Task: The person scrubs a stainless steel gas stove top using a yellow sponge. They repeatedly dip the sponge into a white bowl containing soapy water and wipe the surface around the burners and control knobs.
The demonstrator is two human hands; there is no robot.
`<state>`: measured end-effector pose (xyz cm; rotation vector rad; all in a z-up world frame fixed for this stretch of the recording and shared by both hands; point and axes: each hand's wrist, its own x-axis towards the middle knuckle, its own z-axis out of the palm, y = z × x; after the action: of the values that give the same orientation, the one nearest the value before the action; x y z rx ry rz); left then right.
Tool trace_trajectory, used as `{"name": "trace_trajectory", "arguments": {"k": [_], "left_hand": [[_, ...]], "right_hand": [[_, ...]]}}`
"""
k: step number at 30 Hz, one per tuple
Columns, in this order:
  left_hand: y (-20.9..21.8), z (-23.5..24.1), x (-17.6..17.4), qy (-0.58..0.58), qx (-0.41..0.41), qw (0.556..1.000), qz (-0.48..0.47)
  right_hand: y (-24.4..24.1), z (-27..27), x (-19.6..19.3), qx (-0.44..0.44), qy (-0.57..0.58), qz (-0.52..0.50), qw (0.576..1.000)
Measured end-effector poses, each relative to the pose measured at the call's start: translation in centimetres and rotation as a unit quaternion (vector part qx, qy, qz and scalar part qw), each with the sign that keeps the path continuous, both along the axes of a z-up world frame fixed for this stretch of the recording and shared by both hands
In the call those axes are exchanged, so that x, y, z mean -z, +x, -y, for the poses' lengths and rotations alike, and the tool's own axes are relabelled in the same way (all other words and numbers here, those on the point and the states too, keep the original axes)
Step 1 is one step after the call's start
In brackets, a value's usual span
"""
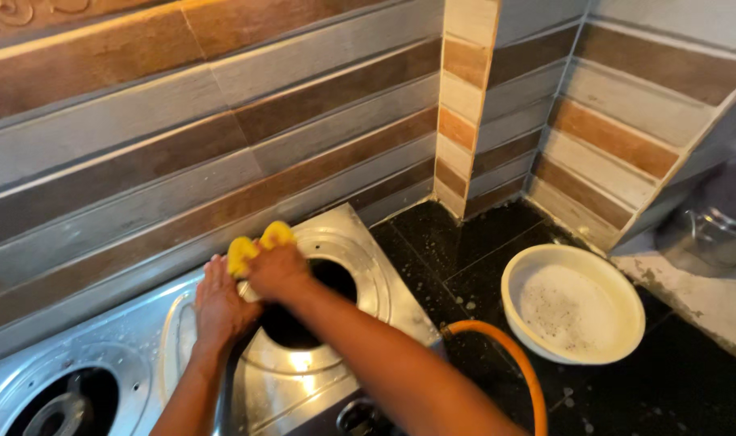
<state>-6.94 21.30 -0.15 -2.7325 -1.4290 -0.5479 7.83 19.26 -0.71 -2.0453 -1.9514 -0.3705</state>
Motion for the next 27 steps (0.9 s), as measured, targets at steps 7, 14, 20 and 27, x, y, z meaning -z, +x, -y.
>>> {"name": "trace_trajectory", "arguments": {"k": [7,14,20,27], "left_hand": [[-0.8,2.5,-1.2,0.014,-0.001,0.999,0.039],[-0.9,2.0,-0.8,0.018,0.01,0.997,0.08],[-0.8,2.9,-1.4,0.005,0.014,0.998,0.069],[-0.8,3.3,-2.1,0.003,0.033,0.997,0.073]], "right_hand": [[5.0,2.0,-2.0,0.062,-0.127,-0.06,0.988],[1.3,2.8,-1.6,-0.033,0.09,-0.087,0.992],[8.4,7.8,-2.5,0.133,0.108,-0.012,0.985],[4.0,4.7,-1.3,-0.033,-0.03,-0.145,0.988]]}}
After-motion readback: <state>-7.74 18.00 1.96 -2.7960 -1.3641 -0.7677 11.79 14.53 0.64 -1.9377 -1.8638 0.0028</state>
